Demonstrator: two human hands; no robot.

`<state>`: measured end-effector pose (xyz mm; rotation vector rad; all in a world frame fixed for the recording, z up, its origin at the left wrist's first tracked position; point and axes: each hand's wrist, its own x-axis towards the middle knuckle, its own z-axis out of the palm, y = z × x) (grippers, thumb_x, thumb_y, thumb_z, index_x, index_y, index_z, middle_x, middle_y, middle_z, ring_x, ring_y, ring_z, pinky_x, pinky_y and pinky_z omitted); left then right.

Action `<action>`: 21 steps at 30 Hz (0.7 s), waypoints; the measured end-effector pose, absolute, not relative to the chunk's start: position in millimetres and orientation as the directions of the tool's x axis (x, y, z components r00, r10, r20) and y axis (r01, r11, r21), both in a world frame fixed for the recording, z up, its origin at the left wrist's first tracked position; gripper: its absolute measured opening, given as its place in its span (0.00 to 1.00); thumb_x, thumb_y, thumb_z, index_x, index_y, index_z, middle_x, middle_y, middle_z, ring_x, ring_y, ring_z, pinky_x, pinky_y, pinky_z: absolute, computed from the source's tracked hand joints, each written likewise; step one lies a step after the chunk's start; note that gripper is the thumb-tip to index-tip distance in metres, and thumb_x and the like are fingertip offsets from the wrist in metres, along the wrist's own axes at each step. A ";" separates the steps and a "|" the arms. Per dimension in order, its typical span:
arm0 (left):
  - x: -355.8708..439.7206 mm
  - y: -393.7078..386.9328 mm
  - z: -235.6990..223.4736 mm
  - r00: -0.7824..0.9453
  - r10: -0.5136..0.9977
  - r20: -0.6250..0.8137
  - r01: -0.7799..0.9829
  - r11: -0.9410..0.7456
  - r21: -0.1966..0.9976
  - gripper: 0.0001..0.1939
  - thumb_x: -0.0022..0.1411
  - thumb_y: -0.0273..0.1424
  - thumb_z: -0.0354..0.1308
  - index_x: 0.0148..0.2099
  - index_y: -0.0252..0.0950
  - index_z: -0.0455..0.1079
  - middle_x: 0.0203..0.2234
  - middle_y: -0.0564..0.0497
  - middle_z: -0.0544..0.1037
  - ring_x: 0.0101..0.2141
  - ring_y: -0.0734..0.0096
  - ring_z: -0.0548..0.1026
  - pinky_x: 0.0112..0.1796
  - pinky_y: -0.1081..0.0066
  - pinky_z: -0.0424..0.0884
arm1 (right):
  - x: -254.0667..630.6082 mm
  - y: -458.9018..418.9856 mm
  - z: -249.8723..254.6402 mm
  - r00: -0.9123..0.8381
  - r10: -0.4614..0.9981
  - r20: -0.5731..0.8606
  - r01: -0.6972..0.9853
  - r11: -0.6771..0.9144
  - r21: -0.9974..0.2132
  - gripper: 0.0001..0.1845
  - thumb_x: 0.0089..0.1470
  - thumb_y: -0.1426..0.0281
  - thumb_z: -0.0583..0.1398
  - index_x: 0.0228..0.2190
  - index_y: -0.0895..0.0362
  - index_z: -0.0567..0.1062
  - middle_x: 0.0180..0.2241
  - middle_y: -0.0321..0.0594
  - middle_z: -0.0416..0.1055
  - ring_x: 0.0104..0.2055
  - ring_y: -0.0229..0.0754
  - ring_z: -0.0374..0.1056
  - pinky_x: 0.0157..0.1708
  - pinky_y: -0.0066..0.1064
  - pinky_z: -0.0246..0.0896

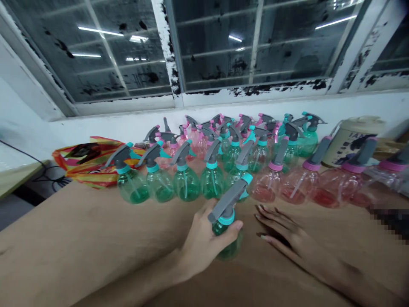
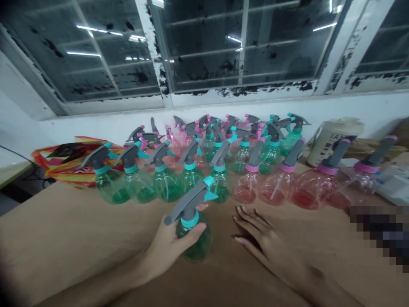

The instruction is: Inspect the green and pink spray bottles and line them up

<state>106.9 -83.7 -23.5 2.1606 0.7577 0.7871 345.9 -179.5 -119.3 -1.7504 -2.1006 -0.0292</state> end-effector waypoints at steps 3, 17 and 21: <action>89.5 -84.5 -21.3 0.660 0.686 0.305 0.305 -0.616 0.726 0.11 0.62 0.36 0.55 0.46 0.41 0.67 0.41 0.50 0.75 0.43 0.63 0.72 0.46 0.62 0.67 | 341.7 -179.7 -121.1 -0.112 0.942 0.316 0.963 0.181 -0.197 0.26 0.58 0.58 0.52 0.55 0.53 0.64 0.58 0.40 0.60 0.60 0.48 0.55 0.58 0.46 0.53; -98.0 -29.7 -18.0 0.089 0.883 0.460 0.574 -0.423 0.701 0.19 0.57 0.46 0.54 0.42 0.37 0.72 0.40 0.47 0.79 0.45 0.51 0.74 0.44 0.56 0.70 | 255.5 -144.8 -68.2 -0.187 0.952 0.242 0.951 0.237 -0.198 0.20 0.58 0.56 0.50 0.47 0.49 0.72 0.51 0.38 0.70 0.51 0.47 0.67 0.50 0.43 0.64; -137.0 4.6 -16.5 0.015 0.863 0.505 0.587 -0.416 0.694 0.22 0.57 0.47 0.54 0.43 0.34 0.70 0.41 0.44 0.77 0.45 0.52 0.73 0.47 0.55 0.68 | 224.1 -133.3 -57.2 -0.257 0.929 0.267 0.921 0.319 -0.225 0.19 0.58 0.57 0.51 0.46 0.48 0.72 0.50 0.36 0.71 0.50 0.46 0.68 0.49 0.42 0.65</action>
